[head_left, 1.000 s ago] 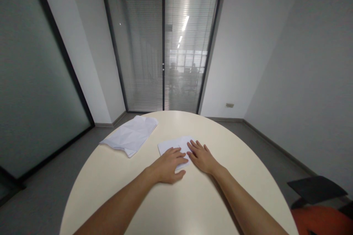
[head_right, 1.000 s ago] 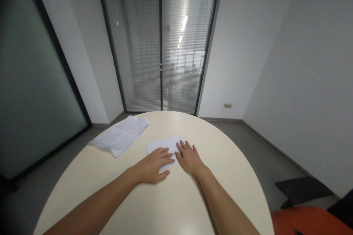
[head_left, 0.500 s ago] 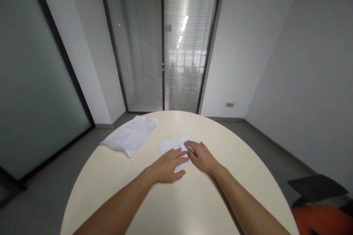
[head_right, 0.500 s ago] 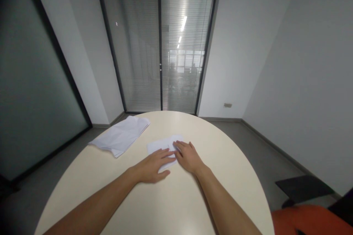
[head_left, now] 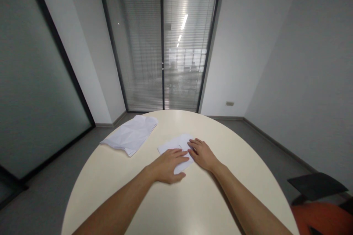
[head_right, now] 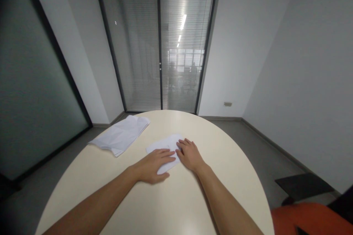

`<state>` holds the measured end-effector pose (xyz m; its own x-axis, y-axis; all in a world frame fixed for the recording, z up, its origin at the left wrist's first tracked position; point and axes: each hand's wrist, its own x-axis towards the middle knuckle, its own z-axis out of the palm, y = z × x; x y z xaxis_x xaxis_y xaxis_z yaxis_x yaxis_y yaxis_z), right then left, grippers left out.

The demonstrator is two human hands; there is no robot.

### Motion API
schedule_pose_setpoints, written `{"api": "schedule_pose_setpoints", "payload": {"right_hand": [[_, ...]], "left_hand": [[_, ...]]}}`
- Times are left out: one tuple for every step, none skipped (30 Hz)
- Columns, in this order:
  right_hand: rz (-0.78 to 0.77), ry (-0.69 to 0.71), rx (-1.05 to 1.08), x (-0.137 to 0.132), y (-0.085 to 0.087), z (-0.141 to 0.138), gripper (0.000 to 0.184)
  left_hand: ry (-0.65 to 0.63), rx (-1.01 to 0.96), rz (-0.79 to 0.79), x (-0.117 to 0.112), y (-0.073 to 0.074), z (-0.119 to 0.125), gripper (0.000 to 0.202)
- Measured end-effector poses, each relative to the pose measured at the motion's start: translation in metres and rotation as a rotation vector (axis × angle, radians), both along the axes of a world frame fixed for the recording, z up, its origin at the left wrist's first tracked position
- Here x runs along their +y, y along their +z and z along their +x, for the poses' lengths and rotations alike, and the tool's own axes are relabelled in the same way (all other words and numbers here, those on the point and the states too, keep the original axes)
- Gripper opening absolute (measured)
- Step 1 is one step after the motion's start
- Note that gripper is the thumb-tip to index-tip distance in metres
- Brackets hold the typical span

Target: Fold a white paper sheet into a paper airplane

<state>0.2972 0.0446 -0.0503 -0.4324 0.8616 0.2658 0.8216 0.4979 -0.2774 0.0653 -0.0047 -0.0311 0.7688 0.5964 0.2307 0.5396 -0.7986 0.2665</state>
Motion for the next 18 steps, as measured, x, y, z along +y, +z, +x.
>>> {"api": "schedule_pose_setpoints", "payload": {"right_hand": [[0.034, 0.036, 0.015, 0.0010, 0.0001, 0.0000, 0.039], [0.061, 0.080, 0.033, 0.0017, 0.0003, -0.0003, 0.036], [0.077, 0.125, 0.053, 0.0019, 0.0006, -0.0008, 0.034], [0.084, 0.165, 0.072, 0.0019, 0.0009, -0.0015, 0.033], [0.085, 0.197, 0.089, 0.0015, 0.0012, -0.0023, 0.033], [0.083, 0.221, 0.102, 0.0010, 0.0013, -0.0030, 0.033], [0.082, 0.238, 0.111, 0.0006, 0.0013, -0.0036, 0.033], [0.082, 0.247, 0.117, 0.0003, 0.0012, -0.0041, 0.034], [0.083, 0.250, 0.122, 0.0003, 0.0011, -0.0043, 0.034], [0.083, 0.254, 0.124, 0.0005, 0.0010, -0.0044, 0.034], [0.082, 0.257, 0.122, 0.0009, 0.0010, -0.0043, 0.035], [0.080, 0.261, 0.121, 0.0014, 0.0013, -0.0041, 0.035], [0.078, 0.263, 0.120, 0.0017, 0.0020, -0.0038, 0.034], [0.074, 0.264, 0.118, 0.0018, 0.0030, -0.0034, 0.033], [0.070, 0.262, 0.119, 0.0016, 0.0043, -0.0030, 0.032], [0.065, 0.252, 0.125, 0.0009, 0.0058, -0.0027, 0.030], [0.060, 0.238, 0.135, -0.0001, 0.0074, -0.0023, 0.028], [0.053, 0.222, 0.145, -0.0014, 0.0088, -0.0020, 0.027]], "left_hand": [[0.013, 0.009, 0.006, 0.0001, -0.0001, 0.0004, 0.061], [0.031, 0.018, 0.013, 0.0002, -0.0002, 0.0008, 0.061], [0.052, 0.025, 0.019, 0.0002, -0.0003, 0.0012, 0.061], [0.074, 0.029, 0.024, 0.0001, -0.0004, 0.0016, 0.061], [0.095, 0.028, 0.027, 0.0000, -0.0006, 0.0018, 0.060], [0.111, 0.026, 0.029, -0.0001, -0.0010, 0.0020, 0.059], [0.121, 0.021, 0.029, 0.0000, -0.0014, 0.0020, 0.058], [0.129, 0.017, 0.026, 0.0001, -0.0019, 0.0019, 0.057], [0.135, 0.014, 0.022, 0.0003, -0.0025, 0.0017, 0.056], [0.142, 0.011, 0.018, 0.0006, -0.0032, 0.0013, 0.055], [0.150, 0.011, 0.013, 0.0010, -0.0037, 0.0009, 0.055], [0.162, 0.011, 0.007, 0.0014, -0.0041, 0.0004, 0.054], [0.176, 0.010, 0.001, 0.0018, -0.0043, 0.0000, 0.053], [0.192, 0.006, -0.004, 0.0022, -0.0040, -0.0004, 0.052], [0.205, 0.002, -0.010, 0.0025, -0.0034, -0.0008, 0.051], [0.210, -0.001, -0.016, 0.0028, -0.0024, -0.0012, 0.050], [0.204, -0.003, -0.023, 0.0030, -0.0010, -0.0016, 0.050], [0.186, -0.002, -0.031, 0.0032, 0.0006, -0.0021, 0.050]]}}
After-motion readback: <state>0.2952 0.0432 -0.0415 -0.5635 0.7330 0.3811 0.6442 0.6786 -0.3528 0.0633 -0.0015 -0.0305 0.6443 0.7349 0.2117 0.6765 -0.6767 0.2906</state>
